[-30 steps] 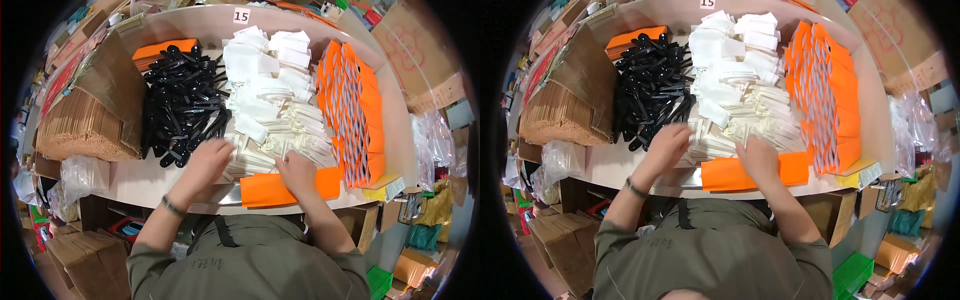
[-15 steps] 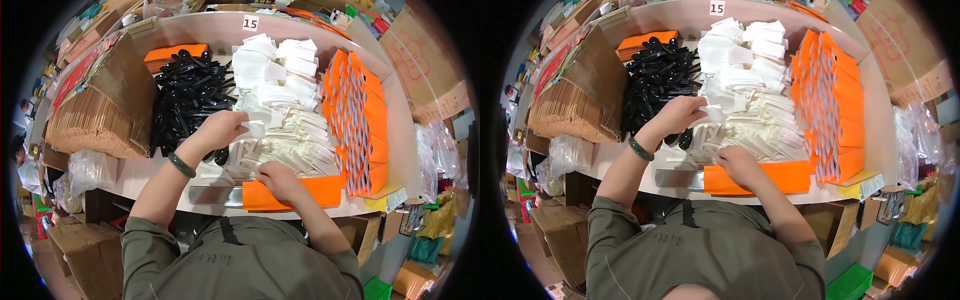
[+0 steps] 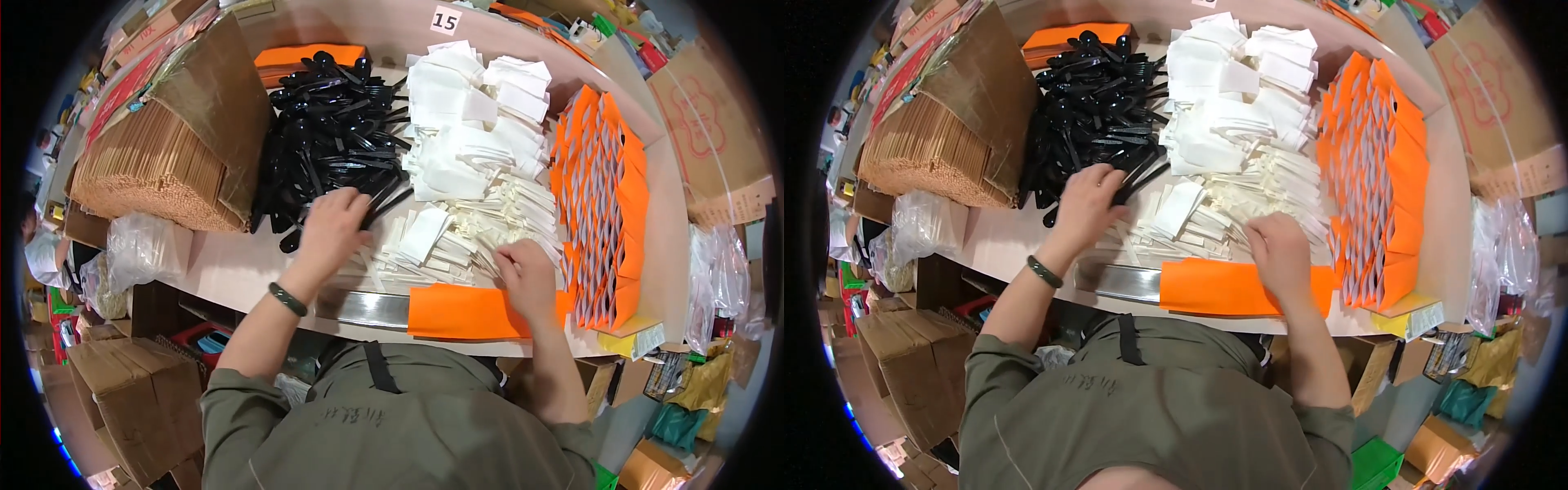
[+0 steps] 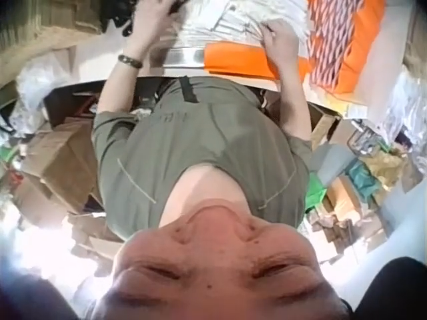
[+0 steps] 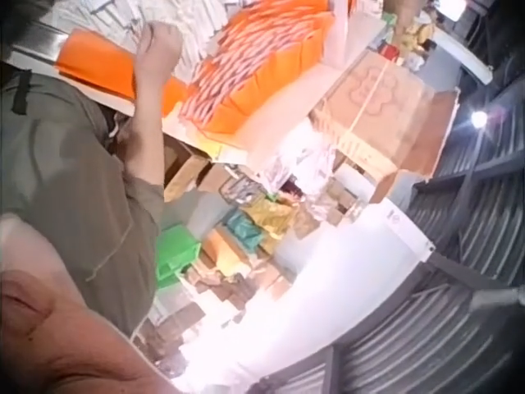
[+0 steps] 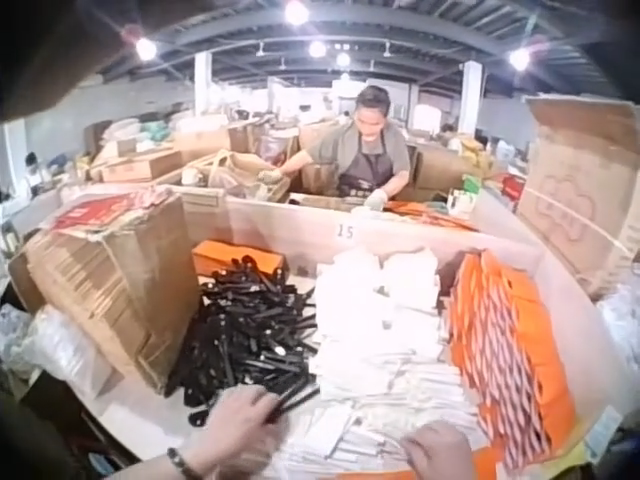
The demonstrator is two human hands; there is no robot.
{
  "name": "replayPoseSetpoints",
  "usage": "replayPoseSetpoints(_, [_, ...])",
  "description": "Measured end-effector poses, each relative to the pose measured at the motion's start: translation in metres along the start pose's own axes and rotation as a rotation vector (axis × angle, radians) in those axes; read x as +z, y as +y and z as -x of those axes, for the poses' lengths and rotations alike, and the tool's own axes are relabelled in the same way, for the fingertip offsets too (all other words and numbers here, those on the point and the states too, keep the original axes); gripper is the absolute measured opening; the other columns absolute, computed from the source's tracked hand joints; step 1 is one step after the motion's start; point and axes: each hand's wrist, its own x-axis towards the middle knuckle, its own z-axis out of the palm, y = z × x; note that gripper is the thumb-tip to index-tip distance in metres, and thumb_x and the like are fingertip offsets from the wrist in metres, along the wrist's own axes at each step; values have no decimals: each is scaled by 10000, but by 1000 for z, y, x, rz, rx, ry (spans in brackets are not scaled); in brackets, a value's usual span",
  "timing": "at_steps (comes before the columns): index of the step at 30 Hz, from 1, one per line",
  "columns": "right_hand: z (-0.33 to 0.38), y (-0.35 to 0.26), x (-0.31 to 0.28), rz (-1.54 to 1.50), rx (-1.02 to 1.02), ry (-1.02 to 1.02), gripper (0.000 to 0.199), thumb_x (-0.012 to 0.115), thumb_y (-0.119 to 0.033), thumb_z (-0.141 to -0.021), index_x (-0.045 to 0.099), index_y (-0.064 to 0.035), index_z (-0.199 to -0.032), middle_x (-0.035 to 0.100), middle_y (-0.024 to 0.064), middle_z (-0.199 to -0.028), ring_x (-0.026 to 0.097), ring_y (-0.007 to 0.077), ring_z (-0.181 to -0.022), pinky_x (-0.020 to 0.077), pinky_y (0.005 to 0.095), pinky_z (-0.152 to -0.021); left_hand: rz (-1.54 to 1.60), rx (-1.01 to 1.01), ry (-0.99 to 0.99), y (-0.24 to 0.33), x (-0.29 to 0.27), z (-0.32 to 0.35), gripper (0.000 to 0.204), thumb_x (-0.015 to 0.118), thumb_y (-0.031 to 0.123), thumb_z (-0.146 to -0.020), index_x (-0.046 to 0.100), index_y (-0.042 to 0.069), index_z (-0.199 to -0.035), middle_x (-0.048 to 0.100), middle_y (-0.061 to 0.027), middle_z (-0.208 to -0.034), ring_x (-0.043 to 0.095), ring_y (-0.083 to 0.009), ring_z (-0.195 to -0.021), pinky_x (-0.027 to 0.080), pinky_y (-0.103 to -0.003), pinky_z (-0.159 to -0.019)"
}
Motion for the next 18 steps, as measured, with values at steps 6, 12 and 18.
replayPoseSetpoints(6, [-93,-16,46,204,-578,-393,68,653,-74,-779,695,-57,-829,657,115,-846,654,307,-851,527,415,-723,34,-52,68,-33,-38,17,421,764,148,-775,627,81,-1167,612,-109,-1103,595,-329,-1030,497,-418,-864])
replayPoseSetpoints(12, [-117,-18,87,537,-860,-761,129,630,-129,-780,716,-74,-859,686,120,-829,682,309,-815,547,412,-737,-122,-211,-94,-64,-35,72,256,691,84,-797,670,124,-1049,607,-73,-939,627,-289,-924,531,-408,-777])
replayPoseSetpoints(18, [-107,-42,68,253,-188,-518,135,658,-144,-766,693,-24,-815,692,164,-792,673,337,-742,542,419,-695,-68,-25,126,-69,-36,53,162,743,119,-772,718,119,-933,605,-45,-822,626,-268,-835,524,-400,-725])
